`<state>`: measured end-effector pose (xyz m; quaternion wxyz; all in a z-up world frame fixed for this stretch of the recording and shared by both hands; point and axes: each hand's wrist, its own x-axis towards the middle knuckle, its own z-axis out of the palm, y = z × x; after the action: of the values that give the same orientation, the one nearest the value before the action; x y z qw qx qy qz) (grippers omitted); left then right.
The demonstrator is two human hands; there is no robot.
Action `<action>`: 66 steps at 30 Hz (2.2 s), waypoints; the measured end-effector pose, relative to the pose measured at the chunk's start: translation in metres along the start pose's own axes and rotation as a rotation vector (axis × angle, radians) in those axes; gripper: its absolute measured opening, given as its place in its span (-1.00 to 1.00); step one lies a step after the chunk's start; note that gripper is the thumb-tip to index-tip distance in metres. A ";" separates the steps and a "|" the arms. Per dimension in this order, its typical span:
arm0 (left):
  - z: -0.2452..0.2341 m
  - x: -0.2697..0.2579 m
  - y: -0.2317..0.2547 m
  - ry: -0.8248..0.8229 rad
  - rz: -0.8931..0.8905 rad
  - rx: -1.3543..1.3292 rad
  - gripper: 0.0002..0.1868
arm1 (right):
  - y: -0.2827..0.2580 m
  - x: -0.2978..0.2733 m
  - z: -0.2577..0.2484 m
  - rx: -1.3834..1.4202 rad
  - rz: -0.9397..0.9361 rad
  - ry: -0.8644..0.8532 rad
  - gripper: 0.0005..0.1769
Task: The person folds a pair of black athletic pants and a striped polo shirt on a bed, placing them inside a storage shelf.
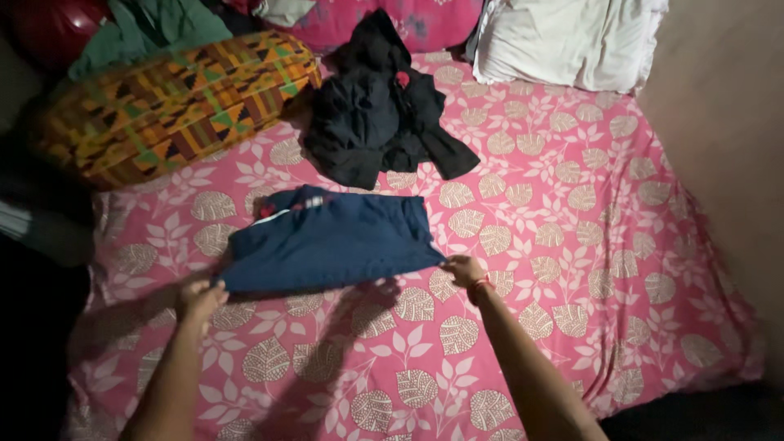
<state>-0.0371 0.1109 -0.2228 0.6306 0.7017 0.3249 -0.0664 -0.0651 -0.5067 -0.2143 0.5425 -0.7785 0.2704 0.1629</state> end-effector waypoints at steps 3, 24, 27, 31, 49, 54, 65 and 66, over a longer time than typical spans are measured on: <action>-0.001 -0.026 -0.050 -0.031 -0.020 0.054 -0.70 | 0.038 -0.003 0.015 -0.198 -0.011 -0.009 -0.69; -0.013 0.042 -0.021 0.042 0.079 0.201 -0.56 | 0.007 0.008 0.006 0.156 0.014 0.027 -0.75; -0.003 0.055 0.001 0.084 0.145 0.120 -0.49 | -0.016 0.012 0.002 0.103 -0.028 0.083 -0.76; 0.012 0.077 0.026 0.044 0.170 0.079 -0.48 | -0.039 0.032 0.000 0.143 -0.040 0.095 -0.75; 0.100 0.184 0.111 0.049 0.446 -0.170 -0.36 | -0.094 0.158 -0.002 0.386 -0.192 0.032 -0.45; 0.116 0.166 0.084 0.127 0.229 0.467 0.18 | -0.063 0.179 0.014 0.252 -0.130 0.016 -0.42; 0.116 0.182 -0.048 -0.123 -0.264 -0.154 -0.14 | 0.018 0.187 0.078 -1.206 -0.813 -0.254 -0.33; 0.115 0.182 -0.049 -0.213 -0.403 -0.202 -0.18 | 0.018 0.188 0.078 -1.376 -1.027 -0.214 -0.32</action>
<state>0.1152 0.0720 -0.3777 0.7024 0.5451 0.3949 -0.2315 0.0772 -0.4847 -0.3589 -0.0205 -0.9400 -0.3264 0.0976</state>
